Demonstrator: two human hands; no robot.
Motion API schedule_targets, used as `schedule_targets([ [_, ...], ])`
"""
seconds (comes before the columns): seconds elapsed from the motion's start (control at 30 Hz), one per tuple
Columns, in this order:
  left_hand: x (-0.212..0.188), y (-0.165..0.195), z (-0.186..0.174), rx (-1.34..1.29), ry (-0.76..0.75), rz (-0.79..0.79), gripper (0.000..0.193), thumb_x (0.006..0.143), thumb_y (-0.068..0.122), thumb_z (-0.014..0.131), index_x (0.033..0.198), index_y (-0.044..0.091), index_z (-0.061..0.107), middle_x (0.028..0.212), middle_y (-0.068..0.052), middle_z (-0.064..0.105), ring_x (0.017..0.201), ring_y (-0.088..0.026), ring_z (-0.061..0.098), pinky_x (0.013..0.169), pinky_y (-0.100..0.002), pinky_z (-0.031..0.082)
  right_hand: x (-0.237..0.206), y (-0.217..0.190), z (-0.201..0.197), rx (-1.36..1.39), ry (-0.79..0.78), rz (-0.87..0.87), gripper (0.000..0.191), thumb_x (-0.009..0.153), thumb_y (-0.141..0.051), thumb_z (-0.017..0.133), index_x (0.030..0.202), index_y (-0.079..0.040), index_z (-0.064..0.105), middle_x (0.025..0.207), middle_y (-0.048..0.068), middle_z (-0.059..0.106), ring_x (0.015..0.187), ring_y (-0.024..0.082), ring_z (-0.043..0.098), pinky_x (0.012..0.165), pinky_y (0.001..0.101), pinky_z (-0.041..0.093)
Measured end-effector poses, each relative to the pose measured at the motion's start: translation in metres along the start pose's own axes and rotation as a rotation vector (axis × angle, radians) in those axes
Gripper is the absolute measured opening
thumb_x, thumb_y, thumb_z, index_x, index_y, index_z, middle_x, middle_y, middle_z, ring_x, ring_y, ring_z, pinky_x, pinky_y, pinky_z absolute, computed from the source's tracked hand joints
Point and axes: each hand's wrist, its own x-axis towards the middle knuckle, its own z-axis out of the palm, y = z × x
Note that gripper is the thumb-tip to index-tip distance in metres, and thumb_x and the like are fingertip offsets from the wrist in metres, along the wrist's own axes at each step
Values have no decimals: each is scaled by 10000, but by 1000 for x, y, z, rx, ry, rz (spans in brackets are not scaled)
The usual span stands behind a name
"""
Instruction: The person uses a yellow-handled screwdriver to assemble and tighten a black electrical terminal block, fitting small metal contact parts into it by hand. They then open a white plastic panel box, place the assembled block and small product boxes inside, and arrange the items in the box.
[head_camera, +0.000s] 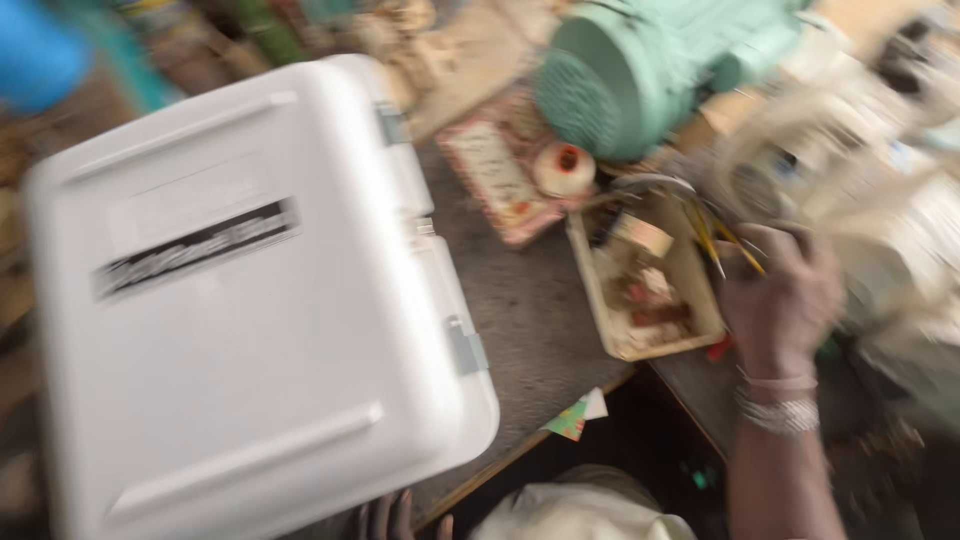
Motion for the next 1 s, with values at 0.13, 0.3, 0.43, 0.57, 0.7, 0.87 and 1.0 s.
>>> schedule_targets([
  [0.13, 8, 38, -1, 9, -99, -464, 599, 845, 418, 654, 1315, 55, 576, 1335, -153, 614, 1282, -363, 534, 1129, -573, 348, 9, -38, 6, 912, -355, 214, 197, 988, -140, 667, 1172, -84, 709, 1051, 5, 678, 913, 122, 651, 753, 267, 506],
  [0.3, 25, 59, 10, -611, 292, -827, 486, 1014, 210, 587, 1417, -49, 504, 1376, -206, 585, 1304, -329, 546, 1111, -439, 414, -38, -147, 24, 1241, -1089, 61, 392, 1021, -227, 611, 1379, -73, 571, 1211, 62, 673, 1053, 127, 628, 833, 279, 539],
  [0.43, 24, 35, -4, -608, 330, -836, 466, 968, 164, 636, 1381, -35, 549, 1282, -197, 649, 1222, -312, 612, 1057, -412, 465, -47, -179, 17, 1365, -1167, 296, 662, 1039, -125, 676, 1590, -145, 310, 1337, 363, 480, 1029, 296, 479, 838, 421, 445],
  [0.57, 15, -8, -41, -729, 157, -1032, 424, 934, 179, 686, 1327, 31, 633, 1138, -160, 726, 1096, -267, 699, 943, -411, 560, 7, -167, 38, 1183, -1006, -138, 780, 953, -117, 687, 1626, -71, 296, 1599, 213, 355, 1345, 281, 438, 1007, 457, 452],
  [0.7, 13, -57, -87, -992, 20, -980, 422, 930, 181, 688, 1324, 36, 645, 1099, -141, 727, 1002, -230, 683, 856, -414, 558, 50, -205, 80, 850, -1067, -108, 872, 906, -84, 636, 1692, -112, 259, 1258, 205, 706, 796, 232, 667, 667, 411, 563],
  [0.87, 12, -116, -124, -1176, -255, -1023, 430, 926, 129, 732, 1336, 60, 624, 1090, -80, 717, 988, -164, 689, 883, -348, 563, 86, -271, 88, 905, -948, -255, 838, 886, -21, 610, 1658, -34, 285, 1248, 166, 696, 779, 231, 674, 684, 384, 598],
  [1.0, 3, -132, -132, -1555, 19, -932, 428, 960, 23, 663, 1374, -3, 558, 1065, -89, 667, 920, -141, 640, 827, -317, 580, 88, -329, 88, 729, -834, -300, 771, 906, -40, 611, 1619, -19, 318, 1222, 172, 696, 788, 232, 673, 696, 381, 593],
])
